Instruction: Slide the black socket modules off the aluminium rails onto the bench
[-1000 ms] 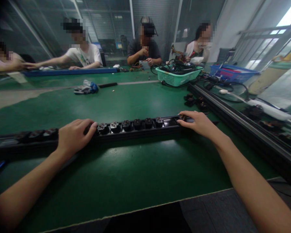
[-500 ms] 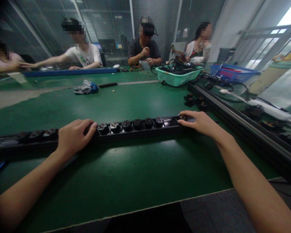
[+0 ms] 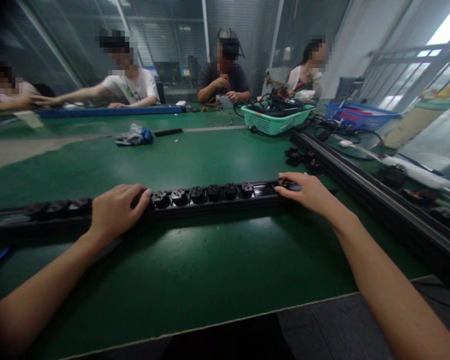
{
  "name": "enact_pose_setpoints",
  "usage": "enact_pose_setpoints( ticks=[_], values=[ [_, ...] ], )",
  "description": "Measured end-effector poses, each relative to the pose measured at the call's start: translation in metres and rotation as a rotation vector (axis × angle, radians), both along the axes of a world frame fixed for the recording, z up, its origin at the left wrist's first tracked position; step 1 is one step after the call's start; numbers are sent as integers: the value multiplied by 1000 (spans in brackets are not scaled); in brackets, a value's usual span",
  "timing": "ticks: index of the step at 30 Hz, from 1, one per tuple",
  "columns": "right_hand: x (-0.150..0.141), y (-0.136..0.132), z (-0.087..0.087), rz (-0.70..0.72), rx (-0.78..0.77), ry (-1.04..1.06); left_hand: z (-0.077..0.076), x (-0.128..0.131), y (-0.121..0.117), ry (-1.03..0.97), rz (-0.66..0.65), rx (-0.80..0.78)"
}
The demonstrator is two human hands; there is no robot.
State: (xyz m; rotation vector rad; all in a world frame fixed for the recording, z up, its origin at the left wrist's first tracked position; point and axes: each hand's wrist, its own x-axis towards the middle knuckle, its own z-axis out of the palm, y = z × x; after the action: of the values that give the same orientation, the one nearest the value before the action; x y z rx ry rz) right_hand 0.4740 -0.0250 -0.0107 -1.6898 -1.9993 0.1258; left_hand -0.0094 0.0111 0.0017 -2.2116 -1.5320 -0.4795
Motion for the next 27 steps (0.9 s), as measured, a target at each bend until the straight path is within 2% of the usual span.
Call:
enact_pose_setpoints(
  ticks=[27],
  values=[
    [7, 0, 3, -22, -114, 10, 0, 2, -3, -34, 0, -18]
  ],
)
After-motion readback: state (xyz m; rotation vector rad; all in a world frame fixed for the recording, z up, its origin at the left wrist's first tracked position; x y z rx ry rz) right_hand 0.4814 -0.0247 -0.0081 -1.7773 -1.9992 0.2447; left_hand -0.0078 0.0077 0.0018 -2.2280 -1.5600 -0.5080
